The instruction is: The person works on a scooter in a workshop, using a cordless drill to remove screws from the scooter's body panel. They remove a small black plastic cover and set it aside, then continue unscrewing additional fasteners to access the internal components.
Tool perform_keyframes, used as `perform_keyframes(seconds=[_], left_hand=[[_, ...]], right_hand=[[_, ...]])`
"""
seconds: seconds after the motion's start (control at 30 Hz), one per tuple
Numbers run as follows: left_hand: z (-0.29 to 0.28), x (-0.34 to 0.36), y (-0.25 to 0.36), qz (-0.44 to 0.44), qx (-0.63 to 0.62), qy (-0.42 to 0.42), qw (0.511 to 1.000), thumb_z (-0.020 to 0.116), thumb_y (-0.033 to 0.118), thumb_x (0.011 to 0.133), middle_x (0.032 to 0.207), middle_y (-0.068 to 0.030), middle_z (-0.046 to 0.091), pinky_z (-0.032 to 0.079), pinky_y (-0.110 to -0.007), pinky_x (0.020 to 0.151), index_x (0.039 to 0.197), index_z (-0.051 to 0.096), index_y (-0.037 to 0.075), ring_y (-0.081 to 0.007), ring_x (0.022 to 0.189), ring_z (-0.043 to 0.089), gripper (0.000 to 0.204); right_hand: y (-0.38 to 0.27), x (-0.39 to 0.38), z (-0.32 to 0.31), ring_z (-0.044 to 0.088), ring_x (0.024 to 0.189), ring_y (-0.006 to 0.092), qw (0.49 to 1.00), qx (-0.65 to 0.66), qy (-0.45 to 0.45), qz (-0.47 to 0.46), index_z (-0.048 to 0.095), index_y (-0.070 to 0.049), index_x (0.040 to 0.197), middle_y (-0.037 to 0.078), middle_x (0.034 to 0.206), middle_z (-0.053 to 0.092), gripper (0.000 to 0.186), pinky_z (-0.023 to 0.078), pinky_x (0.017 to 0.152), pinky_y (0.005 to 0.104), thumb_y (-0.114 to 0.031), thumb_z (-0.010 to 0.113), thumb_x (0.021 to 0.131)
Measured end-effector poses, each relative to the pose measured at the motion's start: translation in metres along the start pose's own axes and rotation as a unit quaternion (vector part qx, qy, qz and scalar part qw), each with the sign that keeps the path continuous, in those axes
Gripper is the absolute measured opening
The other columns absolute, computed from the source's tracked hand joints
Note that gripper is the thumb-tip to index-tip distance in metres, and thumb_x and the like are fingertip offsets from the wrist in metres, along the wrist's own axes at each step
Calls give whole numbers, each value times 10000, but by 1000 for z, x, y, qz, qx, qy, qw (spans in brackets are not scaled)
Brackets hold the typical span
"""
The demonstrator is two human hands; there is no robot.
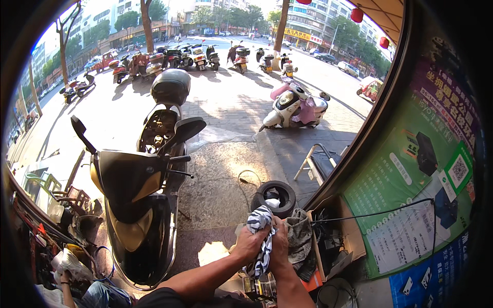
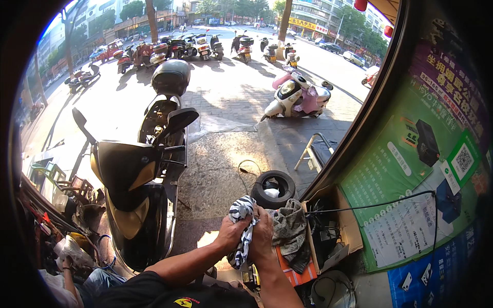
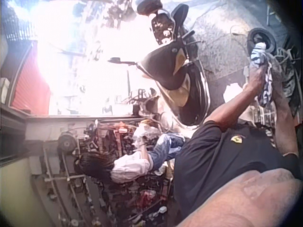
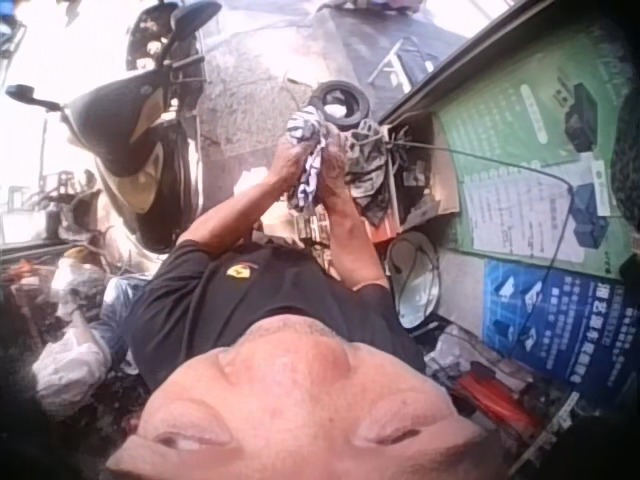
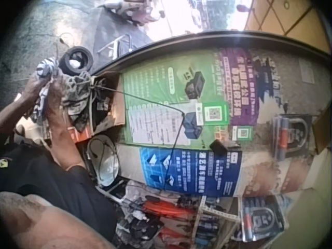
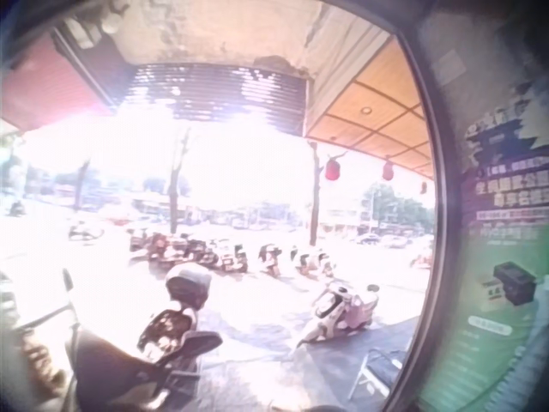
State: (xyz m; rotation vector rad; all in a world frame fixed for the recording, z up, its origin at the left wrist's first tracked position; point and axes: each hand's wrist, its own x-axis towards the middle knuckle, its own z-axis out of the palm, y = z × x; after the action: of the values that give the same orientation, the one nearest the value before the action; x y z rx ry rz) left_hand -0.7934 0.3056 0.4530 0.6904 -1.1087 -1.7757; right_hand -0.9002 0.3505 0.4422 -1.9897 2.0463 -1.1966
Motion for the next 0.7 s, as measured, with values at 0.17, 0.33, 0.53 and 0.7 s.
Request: perform_keyframes(seconds=[0.17,0.33,0.53,0.7], left_hand=[[-21,28,26,3,30,41,999,642,147,891,848,-7,661,480,-247,645,936,657,40,-76,722,593,117],[-12,11,34,-32,-30,-81,996,661,151,854,873,-7,648,491,-259,696,1003,638,40,-97,774,593,187],[-14,-2,20,-54,12,-169,984,639,66,814,1001,-45,647,488,-292,834,1127,606,8,-137,915,601,320],[-33,-5,31,-83,-38,-109,990,636,71,818,924,-49,671,509,-267,767,1076,621,0,-123,819,622,268]], right_hand=[[-36,-25,-21,330,1300,478,987,-74,-85,-114,510,33,1278,314,1358,388,647,246,1085,558,-258,703,734],[-29,-11,-42,572,1071,257,913,380,-64,134,423,15,1344,130,1147,597,618,463,872,367,106,527,741],[-33,-14,-50,408,1291,214,869,469,-145,54,316,-18,1452,115,1356,465,781,281,1095,308,107,491,701],[-36,-14,-68,629,928,156,786,591,-155,90,262,-43,1487,141,1196,578,729,501,851,308,20,578,833]])
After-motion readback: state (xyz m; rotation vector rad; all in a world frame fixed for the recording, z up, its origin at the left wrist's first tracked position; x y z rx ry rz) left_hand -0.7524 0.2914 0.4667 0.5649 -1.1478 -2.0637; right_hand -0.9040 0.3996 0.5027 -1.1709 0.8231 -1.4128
